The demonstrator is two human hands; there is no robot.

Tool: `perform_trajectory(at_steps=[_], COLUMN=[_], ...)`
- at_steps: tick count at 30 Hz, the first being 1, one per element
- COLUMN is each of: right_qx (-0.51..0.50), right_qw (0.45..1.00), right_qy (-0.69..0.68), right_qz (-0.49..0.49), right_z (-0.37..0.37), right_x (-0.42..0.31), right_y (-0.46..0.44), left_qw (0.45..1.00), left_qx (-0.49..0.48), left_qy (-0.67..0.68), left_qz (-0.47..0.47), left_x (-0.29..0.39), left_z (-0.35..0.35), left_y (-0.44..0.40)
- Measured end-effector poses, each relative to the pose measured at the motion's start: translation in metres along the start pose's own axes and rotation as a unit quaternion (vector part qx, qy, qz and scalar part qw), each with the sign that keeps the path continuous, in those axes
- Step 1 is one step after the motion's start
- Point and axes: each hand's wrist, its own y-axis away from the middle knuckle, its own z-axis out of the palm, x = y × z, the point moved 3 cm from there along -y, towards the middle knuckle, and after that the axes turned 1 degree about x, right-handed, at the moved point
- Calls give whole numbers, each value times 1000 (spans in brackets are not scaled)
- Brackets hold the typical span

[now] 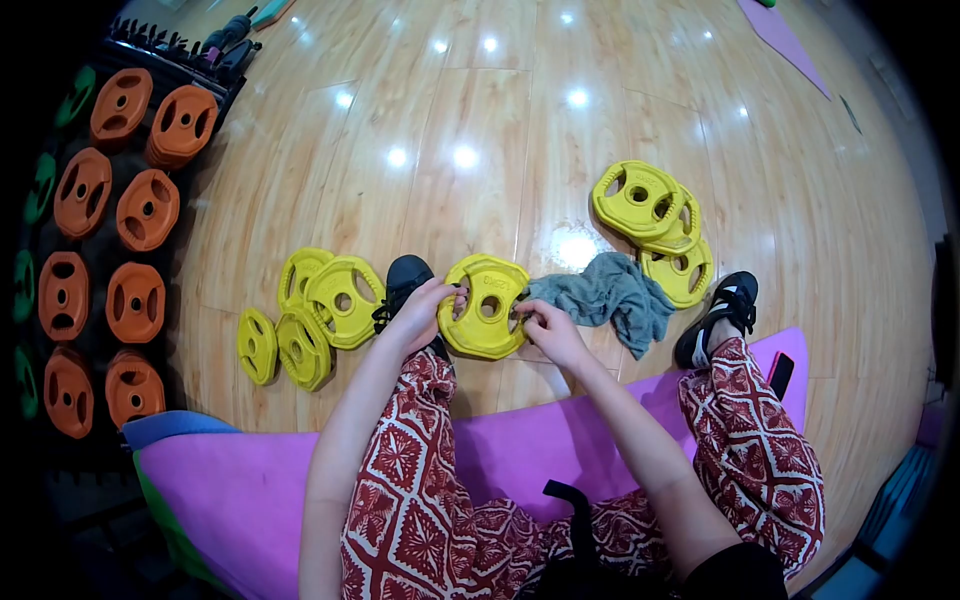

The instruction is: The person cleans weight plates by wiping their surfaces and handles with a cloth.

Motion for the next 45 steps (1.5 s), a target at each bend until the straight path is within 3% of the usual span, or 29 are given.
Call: perform_trajectory(at_steps=[2,4,8,12,14,17,21,23,24,26,31,33,34,36,40,43,45], right_qx=[16,93,136,39,2,8,6,-18,-18,-54,-126,-89,-89,-42,-94,-79,-5], right_qw=[999,984,978,998,985,959,950,994,994,987,973,995,995,962,944,941,963], right_qy=[-38,-149,-157,49,167,283,311,82,82,-69,-142,-4,-5,269,311,329,269], right_qz=[-23,-24,-35,1,43,27,37,70,70,134,132,44,43,0,52,29,-9], right_z=[2,-2,0,7,4,1,6,12,12,17,35,39,38,31,18,15,9], right_x=[4,8,17,9,-12,-18,-17,-7,-10,-14,-15,-4,-3,-9,-25,-24,-27], right_y=[2,5,6,10,15,7,3,1,2,5,20,21,22,28,23,19,15], left_qw=[1000,1000,1000,1000,1000,1000,1000,1000,1000,1000,1000,1000,1000,1000,1000,1000,999], left_qx=[1,2,2,2,-3,-6,8,3,0,1,-6,7,7,2,-15,-13,-33], left_qy=[1,2,3,1,1,2,-20,-18,-18,-15,-23,-4,-5,-7,-4,-7,4], left_qz=[-1,0,-1,-1,2,2,4,5,5,6,7,3,4,2,-7,-10,15], left_x=[0,0,1,-2,-2,-1,-2,-1,-1,-2,0,-1,-1,-2,0,0,0], left_z=[0,0,0,-3,-4,-2,-1,-1,-1,-3,0,-1,-2,-3,-1,1,1], left_y=[1,0,1,-2,-3,-1,-2,-3,-2,-3,-1,-1,-1,-2,-1,0,-1])
